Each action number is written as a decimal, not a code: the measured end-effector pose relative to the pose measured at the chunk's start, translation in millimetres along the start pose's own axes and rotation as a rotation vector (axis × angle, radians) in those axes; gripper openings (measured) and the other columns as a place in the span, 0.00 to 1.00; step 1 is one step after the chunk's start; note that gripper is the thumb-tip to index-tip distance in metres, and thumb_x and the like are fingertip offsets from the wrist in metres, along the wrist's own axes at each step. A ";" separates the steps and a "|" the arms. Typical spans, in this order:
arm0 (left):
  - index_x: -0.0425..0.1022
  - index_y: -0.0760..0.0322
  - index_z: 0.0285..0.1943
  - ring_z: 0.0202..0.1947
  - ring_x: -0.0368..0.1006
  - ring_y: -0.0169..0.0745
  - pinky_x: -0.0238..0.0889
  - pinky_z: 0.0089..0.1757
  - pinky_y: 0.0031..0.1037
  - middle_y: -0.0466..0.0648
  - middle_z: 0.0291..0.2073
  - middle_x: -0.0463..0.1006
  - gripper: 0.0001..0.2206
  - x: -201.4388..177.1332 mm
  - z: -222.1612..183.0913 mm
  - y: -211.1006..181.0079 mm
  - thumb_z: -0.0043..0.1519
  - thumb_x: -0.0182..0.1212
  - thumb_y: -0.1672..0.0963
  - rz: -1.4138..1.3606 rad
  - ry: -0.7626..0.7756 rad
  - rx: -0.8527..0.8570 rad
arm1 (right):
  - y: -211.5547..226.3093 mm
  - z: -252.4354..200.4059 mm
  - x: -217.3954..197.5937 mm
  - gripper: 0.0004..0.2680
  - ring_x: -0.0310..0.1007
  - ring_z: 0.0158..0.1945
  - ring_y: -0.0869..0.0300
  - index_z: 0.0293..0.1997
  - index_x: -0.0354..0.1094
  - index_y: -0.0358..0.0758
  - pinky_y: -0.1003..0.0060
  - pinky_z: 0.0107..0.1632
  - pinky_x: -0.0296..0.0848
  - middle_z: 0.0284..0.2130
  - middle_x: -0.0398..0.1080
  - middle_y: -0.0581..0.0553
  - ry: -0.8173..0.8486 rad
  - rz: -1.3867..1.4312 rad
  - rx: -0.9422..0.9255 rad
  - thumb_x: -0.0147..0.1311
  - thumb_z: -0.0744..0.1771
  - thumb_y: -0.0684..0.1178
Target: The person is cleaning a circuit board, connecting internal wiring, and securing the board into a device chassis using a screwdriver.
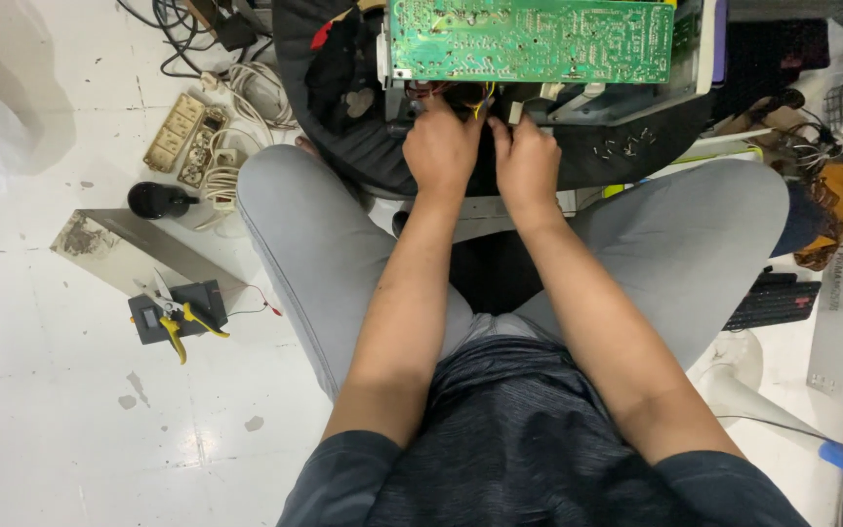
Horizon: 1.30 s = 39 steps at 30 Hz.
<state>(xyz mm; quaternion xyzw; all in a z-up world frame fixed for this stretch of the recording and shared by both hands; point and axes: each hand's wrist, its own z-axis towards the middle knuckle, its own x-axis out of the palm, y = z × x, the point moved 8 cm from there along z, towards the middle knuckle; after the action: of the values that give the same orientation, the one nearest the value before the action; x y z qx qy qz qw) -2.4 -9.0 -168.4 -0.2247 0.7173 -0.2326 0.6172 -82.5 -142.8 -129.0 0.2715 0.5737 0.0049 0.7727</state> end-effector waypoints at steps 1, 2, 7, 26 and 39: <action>0.68 0.68 0.46 0.33 0.80 0.69 0.69 0.32 0.53 0.59 0.32 0.82 0.31 0.4 -0.1 1.4 0.57 0.60 0.38 -0.027 0.048 -0.026 | -0.9 0.1 3.5 0.13 0.70 0.30 0.26 0.36 0.69 0.32 0.37 0.31 0.63 0.25 0.73 0.26 0.016 -0.006 0.006 0.53 0.72 0.55; 0.68 0.68 0.46 0.33 0.80 0.69 0.69 0.32 0.53 0.59 0.32 0.82 0.31 -1.2 -0.8 1.1 0.57 0.60 0.38 -0.025 0.051 -0.022 | 0.1 1.3 2.6 0.13 0.70 0.30 0.26 0.36 0.69 0.32 0.37 0.31 0.63 0.25 0.73 0.26 0.015 -0.005 0.010 0.53 0.72 0.55; 0.67 0.66 0.46 0.30 0.79 0.69 0.68 0.28 0.52 0.59 0.29 0.82 0.31 -5.9 -2.0 0.9 0.58 0.58 0.37 -0.036 0.024 -0.009 | -0.3 2.5 7.3 0.14 0.73 0.28 0.32 0.34 0.68 0.39 0.39 0.30 0.65 0.22 0.75 0.39 0.055 0.040 0.035 0.47 0.73 0.56; 0.59 0.77 0.70 0.34 0.82 0.66 0.78 0.32 0.53 0.63 0.31 0.81 0.28 -18.8 -27.5 11.2 0.67 0.57 0.51 0.155 0.094 0.063 | -12.1 11.2 -34.6 0.08 0.81 0.34 0.42 0.52 0.78 0.41 0.50 0.32 0.78 0.31 0.80 0.39 0.217 0.107 -0.073 0.57 0.72 0.52; 0.79 0.52 0.43 0.45 0.76 0.45 0.66 0.42 0.35 0.43 0.33 0.79 0.12 -30.2 -61.3 -47.4 0.60 0.67 0.47 0.203 -0.394 0.748 | -20.6 13.8 -6.9 0.11 0.81 0.40 0.42 0.56 0.76 0.40 0.49 0.38 0.80 0.38 0.80 0.36 0.361 0.178 -0.059 0.60 0.68 0.48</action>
<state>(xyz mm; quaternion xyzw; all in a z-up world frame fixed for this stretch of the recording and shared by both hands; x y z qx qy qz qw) -57.2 -24.7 -107.9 0.0458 0.4706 -0.3672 0.8010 -78.8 -168.4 -129.0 0.2933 0.6762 0.1387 0.6614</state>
